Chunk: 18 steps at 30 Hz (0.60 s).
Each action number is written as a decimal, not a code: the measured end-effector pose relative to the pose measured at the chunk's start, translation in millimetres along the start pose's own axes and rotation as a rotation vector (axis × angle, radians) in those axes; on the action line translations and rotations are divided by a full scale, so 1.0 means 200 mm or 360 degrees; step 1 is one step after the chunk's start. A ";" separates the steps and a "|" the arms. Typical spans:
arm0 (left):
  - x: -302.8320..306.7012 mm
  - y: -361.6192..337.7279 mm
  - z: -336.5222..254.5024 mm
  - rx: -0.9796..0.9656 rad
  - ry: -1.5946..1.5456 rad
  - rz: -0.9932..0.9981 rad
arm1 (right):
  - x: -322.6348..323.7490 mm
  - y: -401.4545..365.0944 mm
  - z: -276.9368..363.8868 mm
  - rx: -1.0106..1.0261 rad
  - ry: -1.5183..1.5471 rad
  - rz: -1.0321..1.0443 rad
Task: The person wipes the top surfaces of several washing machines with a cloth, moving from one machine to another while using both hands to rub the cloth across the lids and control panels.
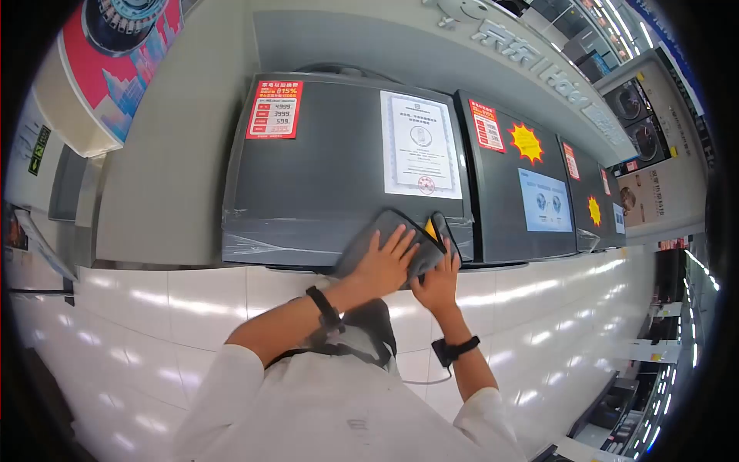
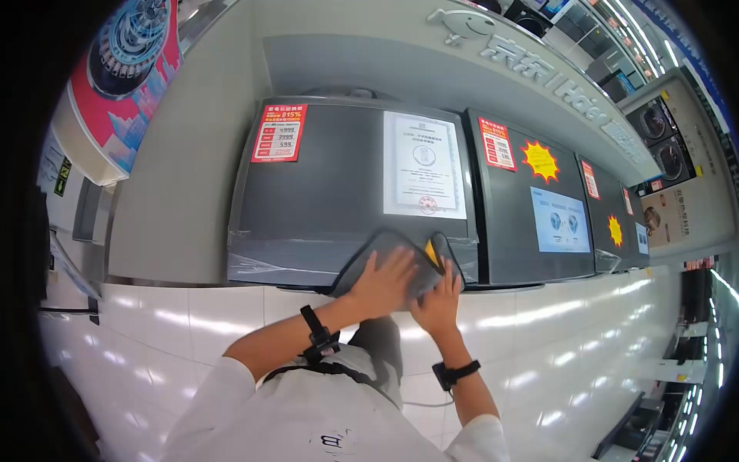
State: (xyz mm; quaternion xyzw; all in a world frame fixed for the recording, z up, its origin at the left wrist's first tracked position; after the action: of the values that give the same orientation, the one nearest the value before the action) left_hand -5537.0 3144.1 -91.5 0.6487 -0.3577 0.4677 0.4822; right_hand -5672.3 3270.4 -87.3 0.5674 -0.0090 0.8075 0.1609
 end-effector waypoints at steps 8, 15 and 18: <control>-0.01 0.03 -0.02 0.0130 -0.0135 0.0070 | 0.01 -0.01 0.02 -0.0119 0.0074 -0.0051; 0.10 -0.14 0.01 -0.0143 -0.0222 0.0189 | 0.01 -0.17 0.21 -0.0282 0.0147 0.0048; 0.14 -0.22 0.12 -0.0155 -0.0177 0.0214 | -0.05 -0.13 0.32 -0.0285 0.0025 0.0226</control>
State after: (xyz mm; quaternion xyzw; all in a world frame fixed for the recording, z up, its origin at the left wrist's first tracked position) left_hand -5482.2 3132.2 -80.8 0.6242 -0.4489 0.4442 0.4600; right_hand -5604.3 3279.8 -79.2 0.5424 -0.1200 0.8172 0.1535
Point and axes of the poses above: each hand's wrist, its own y-axis towards the middle knuckle, its own x-axis out of the back of the hand, z = x × y, the point moved 2 cm from there along y, towards the middle knuckle, and after that the axes turned 12 degrees about y, right-handed, at the moved point
